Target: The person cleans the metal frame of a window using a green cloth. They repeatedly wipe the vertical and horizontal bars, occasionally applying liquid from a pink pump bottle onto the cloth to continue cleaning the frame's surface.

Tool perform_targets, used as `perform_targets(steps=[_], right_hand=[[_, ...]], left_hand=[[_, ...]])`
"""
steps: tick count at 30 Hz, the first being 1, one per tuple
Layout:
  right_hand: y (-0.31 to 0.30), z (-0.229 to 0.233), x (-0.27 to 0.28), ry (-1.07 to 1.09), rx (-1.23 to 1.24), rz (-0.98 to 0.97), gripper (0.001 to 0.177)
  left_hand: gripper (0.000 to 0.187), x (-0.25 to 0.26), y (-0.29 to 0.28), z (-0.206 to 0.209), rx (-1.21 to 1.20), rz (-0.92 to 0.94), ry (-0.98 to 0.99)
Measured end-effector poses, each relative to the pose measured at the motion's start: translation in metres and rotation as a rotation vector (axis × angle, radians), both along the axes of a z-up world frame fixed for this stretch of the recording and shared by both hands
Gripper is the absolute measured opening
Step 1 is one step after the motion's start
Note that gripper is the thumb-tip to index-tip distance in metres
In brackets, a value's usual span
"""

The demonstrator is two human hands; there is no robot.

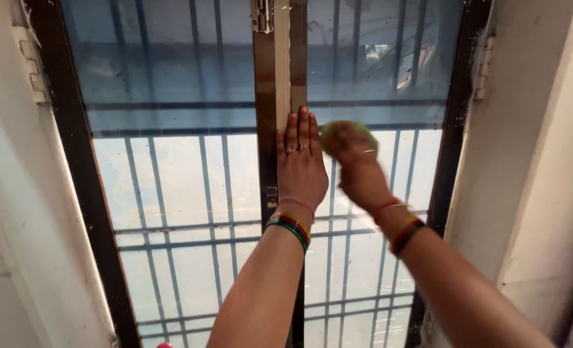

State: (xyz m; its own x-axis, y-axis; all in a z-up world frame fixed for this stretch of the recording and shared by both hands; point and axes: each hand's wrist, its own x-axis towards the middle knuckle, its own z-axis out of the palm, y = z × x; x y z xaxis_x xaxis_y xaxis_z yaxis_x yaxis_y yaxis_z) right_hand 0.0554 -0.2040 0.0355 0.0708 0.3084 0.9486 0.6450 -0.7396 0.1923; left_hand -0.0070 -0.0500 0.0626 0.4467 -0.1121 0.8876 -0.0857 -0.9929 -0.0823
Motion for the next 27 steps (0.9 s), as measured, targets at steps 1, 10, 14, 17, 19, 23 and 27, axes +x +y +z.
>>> perform_targets(steps=[1, 10, 14, 17, 19, 23, 27], right_hand=[[0.017, 0.002, 0.001, -0.083, -0.053, -0.018, 0.065], [-0.016, 0.041, 0.013, -0.16, -0.174, -0.202, 0.078], [-0.048, 0.037, 0.019, -0.214, 0.08, -0.181, 0.074], [-0.065, 0.02, 0.024, -0.224, 0.291, -0.166, 0.07], [-0.073, -0.002, 0.028, -0.211, 0.378, -0.193, 0.065], [-0.062, -0.055, 0.036, -0.09, 0.535, -0.295, 0.064], [-0.006, -0.09, 0.033, 0.009, 0.631, -0.253, 0.072]], left_hand=[[0.08, 0.002, -0.001, -0.001, -0.027, -0.024, 0.045], [0.073, 0.013, 0.001, -0.01, -0.037, -0.035, -0.067], [0.073, 0.011, -0.001, -0.011, -0.039, -0.013, -0.066], [0.072, 0.008, -0.001, -0.01, -0.057, -0.056, -0.073], [0.072, 0.007, -0.002, -0.009, -0.047, -0.038, -0.054], [0.068, 0.009, -0.002, -0.01, -0.056, -0.038, -0.088], [0.066, 0.013, -0.003, -0.012, -0.099, -0.072, -0.085]])
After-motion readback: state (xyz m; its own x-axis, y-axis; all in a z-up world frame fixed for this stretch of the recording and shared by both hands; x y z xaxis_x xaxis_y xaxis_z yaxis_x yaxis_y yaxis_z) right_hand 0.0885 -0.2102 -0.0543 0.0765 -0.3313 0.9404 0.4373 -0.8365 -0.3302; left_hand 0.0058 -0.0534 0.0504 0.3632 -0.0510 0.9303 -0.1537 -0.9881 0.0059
